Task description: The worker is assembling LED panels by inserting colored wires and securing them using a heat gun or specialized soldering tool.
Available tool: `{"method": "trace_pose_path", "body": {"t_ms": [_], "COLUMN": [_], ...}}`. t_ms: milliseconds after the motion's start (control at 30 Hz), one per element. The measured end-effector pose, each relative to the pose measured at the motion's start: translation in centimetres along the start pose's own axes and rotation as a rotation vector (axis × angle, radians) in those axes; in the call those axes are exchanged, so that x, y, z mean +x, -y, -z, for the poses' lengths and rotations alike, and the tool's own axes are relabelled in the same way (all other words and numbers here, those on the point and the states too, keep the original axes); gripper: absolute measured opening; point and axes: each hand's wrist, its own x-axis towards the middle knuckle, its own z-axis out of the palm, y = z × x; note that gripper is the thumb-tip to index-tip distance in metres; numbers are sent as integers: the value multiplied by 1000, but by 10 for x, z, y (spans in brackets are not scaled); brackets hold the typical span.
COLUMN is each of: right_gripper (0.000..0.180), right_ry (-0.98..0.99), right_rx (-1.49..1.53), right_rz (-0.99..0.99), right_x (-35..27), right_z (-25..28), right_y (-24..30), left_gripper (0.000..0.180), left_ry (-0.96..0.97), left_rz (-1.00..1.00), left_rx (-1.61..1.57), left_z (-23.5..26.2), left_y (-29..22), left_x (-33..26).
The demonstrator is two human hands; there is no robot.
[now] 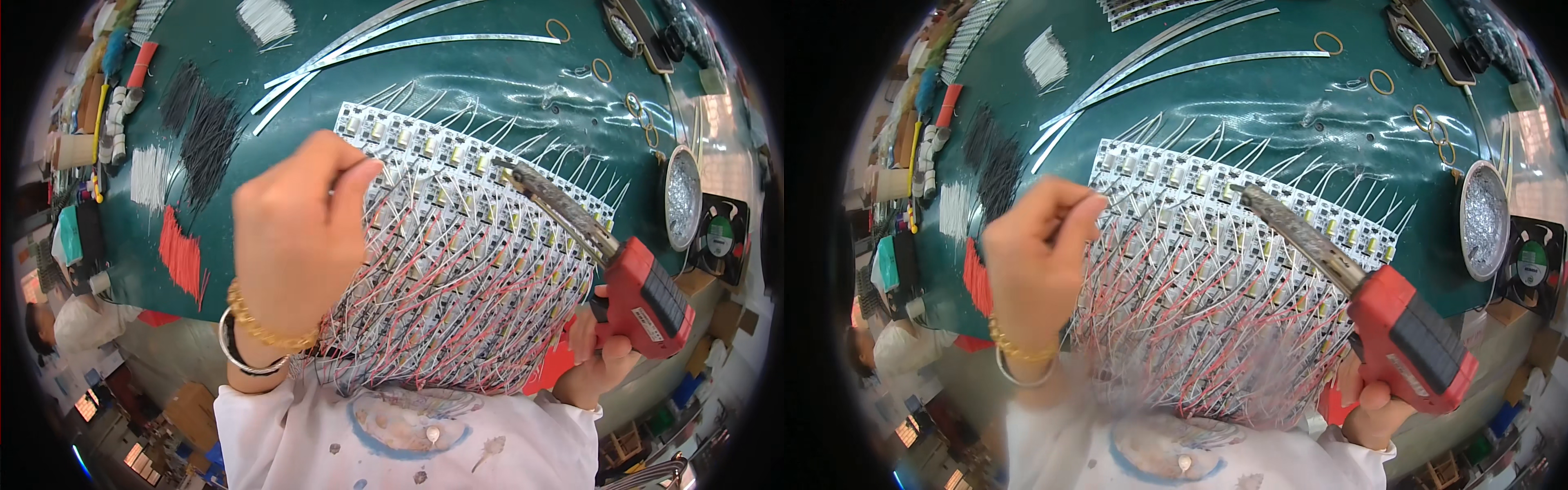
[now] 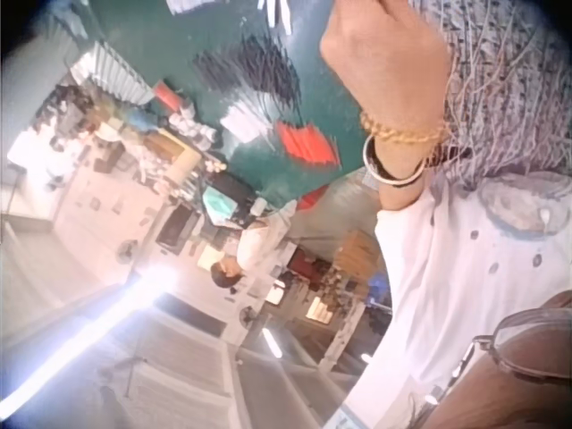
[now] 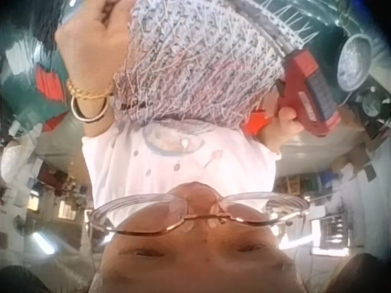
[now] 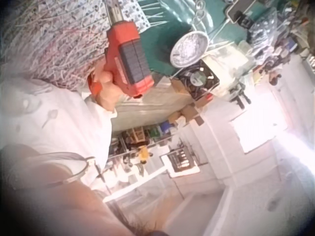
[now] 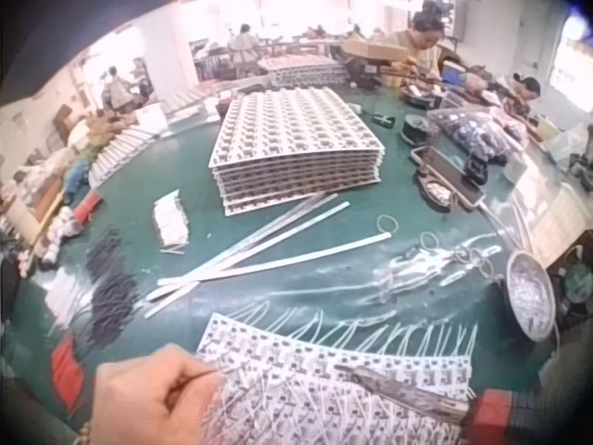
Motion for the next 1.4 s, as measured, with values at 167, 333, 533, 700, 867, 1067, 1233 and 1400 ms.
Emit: {"method": "trace_pose_path", "body": {"t_ms": [167,333,533,700,867,1067,1233,1400], "right_gripper": [81,79,76,78,77,71,74,78], "right_ry": [115,66,170,91,166,180,93,77], "right_rx": [89,54,48,223,190,87,152,184], "right_rz": [-67,20,-46,-208,-174,-71,-147,-213], "right_x": [7,-2,2,-4,-5,2,-1,-2], "right_z": [8,10,14,15,24,14,13,15], "right_y": [-3,-12,-13,-15,-23,-15,-14,-14], "left_gripper": [11,12,10,10,11,11,9,9], "left_ry": [5,3,11,13,6,37,41,70], "left_rz": [-178,-134,-93,-95,-88,-110,-111,-72], "left_rx": [-207,-50,-120,-126,-37,-5,-60,-117], "left_z": [-43,-76,-76,-76,-77,-77,-77,-74], "left_y": [-12,-3,-1,1,-5,-5,-2,-2], "left_x": [-4,-11,-8,-7,-7,-4,-3,-2]}}
